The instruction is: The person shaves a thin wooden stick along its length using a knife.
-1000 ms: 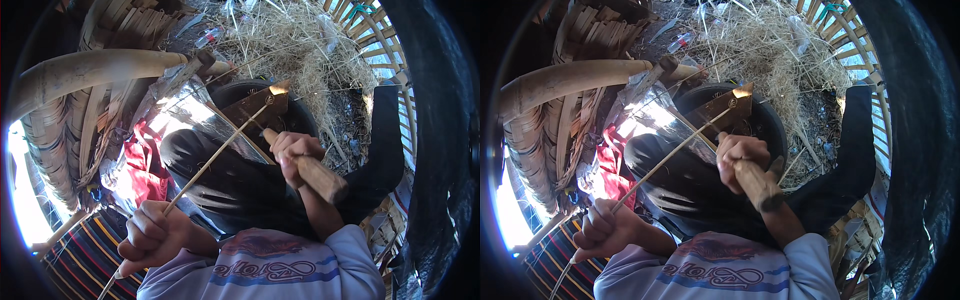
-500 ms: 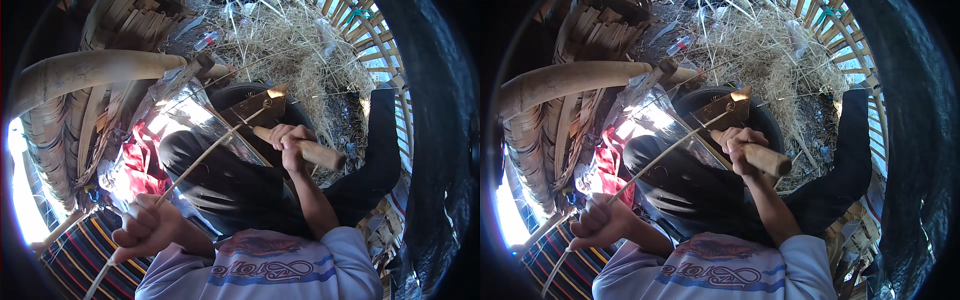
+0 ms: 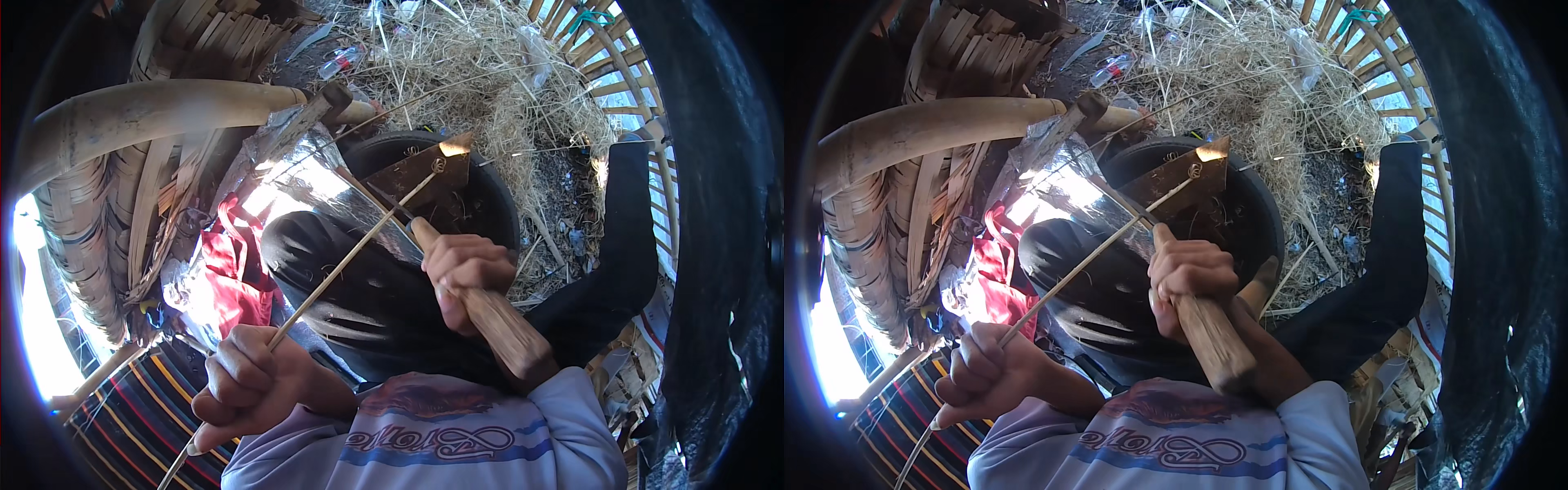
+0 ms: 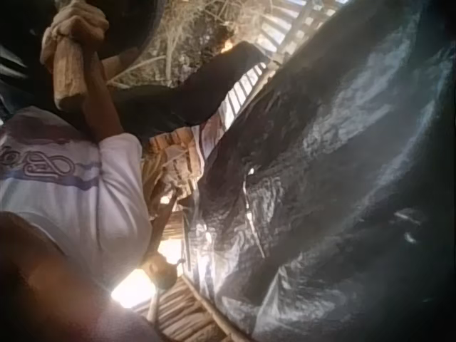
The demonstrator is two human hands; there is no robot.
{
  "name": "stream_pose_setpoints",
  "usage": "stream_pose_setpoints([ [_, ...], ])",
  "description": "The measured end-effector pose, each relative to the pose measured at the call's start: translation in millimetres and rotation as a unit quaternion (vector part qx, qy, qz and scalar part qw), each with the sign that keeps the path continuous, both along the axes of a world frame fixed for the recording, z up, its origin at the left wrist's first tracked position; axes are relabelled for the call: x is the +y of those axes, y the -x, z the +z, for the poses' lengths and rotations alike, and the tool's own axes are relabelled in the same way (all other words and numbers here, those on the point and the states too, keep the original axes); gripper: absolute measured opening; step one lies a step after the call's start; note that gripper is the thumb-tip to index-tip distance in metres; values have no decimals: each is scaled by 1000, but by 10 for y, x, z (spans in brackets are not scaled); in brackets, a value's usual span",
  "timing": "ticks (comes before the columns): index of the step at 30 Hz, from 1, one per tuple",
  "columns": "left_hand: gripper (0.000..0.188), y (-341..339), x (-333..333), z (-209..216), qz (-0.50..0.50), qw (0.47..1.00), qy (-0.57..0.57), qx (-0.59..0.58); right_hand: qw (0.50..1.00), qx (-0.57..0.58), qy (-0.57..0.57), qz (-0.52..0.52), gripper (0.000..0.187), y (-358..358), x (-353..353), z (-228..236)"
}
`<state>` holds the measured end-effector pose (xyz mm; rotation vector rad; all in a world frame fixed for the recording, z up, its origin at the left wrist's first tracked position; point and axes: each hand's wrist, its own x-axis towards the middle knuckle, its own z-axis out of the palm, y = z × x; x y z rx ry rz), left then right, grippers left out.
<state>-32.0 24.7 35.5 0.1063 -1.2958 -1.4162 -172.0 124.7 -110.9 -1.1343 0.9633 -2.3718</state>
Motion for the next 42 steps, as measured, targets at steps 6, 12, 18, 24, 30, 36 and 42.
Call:
stream_pose_setpoints([
  [6, 59, 104, 14, -5, -35, 999, -16, 33, 993, -52, -103, -18, 19, 101, 39, -413],
  [12, 58, 89, -24, 8, -19, 999, -18, 28, 990, -70, -122, -20, 19, 59, 62, -573],
  [18, 58, 69, 13, 47, -29, 999, -5, 20, 998, -60, -23, 1, 18, 74, -12, -449],
  [24, 56, 180, 7, -6, -34, 999, 18, 19, 969, 55, -227, -83, 23, 11, 92, -1057],
  [30, 56, 62, -17, 31, -3, 1000, 28, 0, 988, -41, -143, -38, 24, 32, 62, -842],
  [36, 54, 24, -23, -34, 84, 996, -20, 18, 981, -139, -120, -58, 19, 102, 139, -792],
  [42, 51, 16, 7, 13, 162, 986, -47, -12, 982, 13, -165, -96, 19, 9, 16, -939],
])
